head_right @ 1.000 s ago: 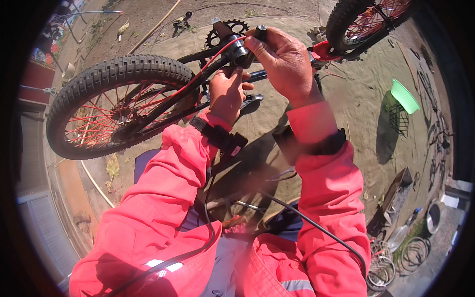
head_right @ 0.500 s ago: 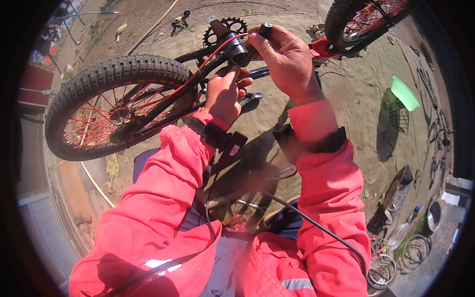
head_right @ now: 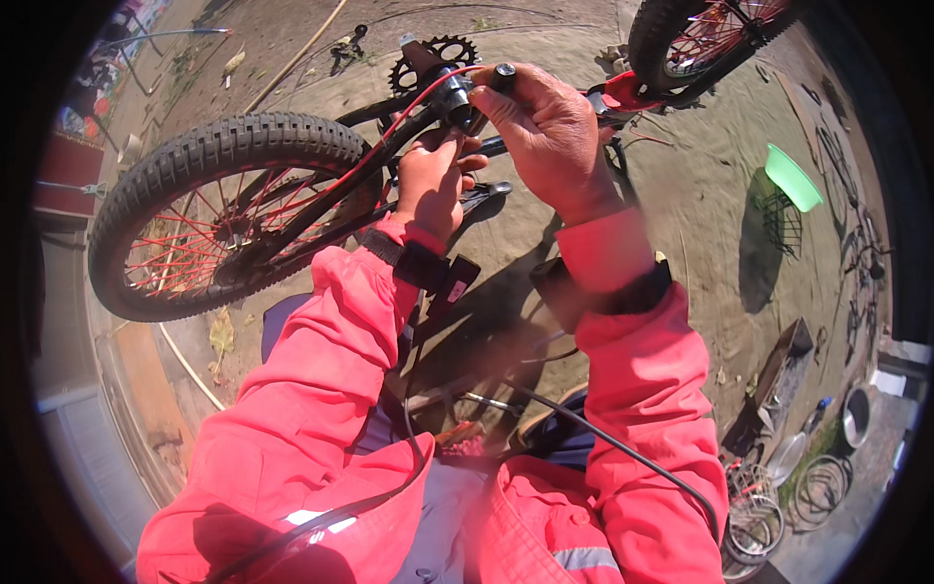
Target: The person assembles a bicycle crankset by attaching chainrings to the crank arms, then installs the crankset onto the bicycle frame. They also handle a small bearing and a rag while working.
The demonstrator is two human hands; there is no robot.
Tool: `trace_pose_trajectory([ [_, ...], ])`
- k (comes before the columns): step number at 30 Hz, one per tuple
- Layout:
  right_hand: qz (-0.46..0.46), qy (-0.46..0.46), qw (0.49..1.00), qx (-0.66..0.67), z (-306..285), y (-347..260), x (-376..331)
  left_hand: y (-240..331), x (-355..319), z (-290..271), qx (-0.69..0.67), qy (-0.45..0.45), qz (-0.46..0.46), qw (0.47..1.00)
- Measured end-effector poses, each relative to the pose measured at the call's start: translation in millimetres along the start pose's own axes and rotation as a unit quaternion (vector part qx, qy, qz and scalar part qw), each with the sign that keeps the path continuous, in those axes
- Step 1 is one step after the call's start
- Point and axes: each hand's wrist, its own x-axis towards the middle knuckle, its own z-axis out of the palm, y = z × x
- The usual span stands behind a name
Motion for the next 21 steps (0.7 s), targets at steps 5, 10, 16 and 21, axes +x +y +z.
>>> trace_pose_trajectory([
  [5,0.023,0.006,1.0,-0.02,-1.8,0.5,5.3,0.9,-0.7,-1.0,-0.002,-0.009,0.0,1.0],
  [10,0.029,0.013,0.999,-0.02,-2.5,0.6,3.8,3.9,-0.5,-2.4,0.005,-0.018,0.002,1.0],
  [16,0.032,0.021,0.998,0.046,-2.1,3.0,-1.9,9.6,-6.2,-5.2,-0.027,-0.044,-0.044,0.998],
  [21,0.027,0.016,0.998,0.061,-2.9,4.9,-2.2,8.5,-4.5,-5.0,-0.019,-0.041,-0.031,0.998],
])
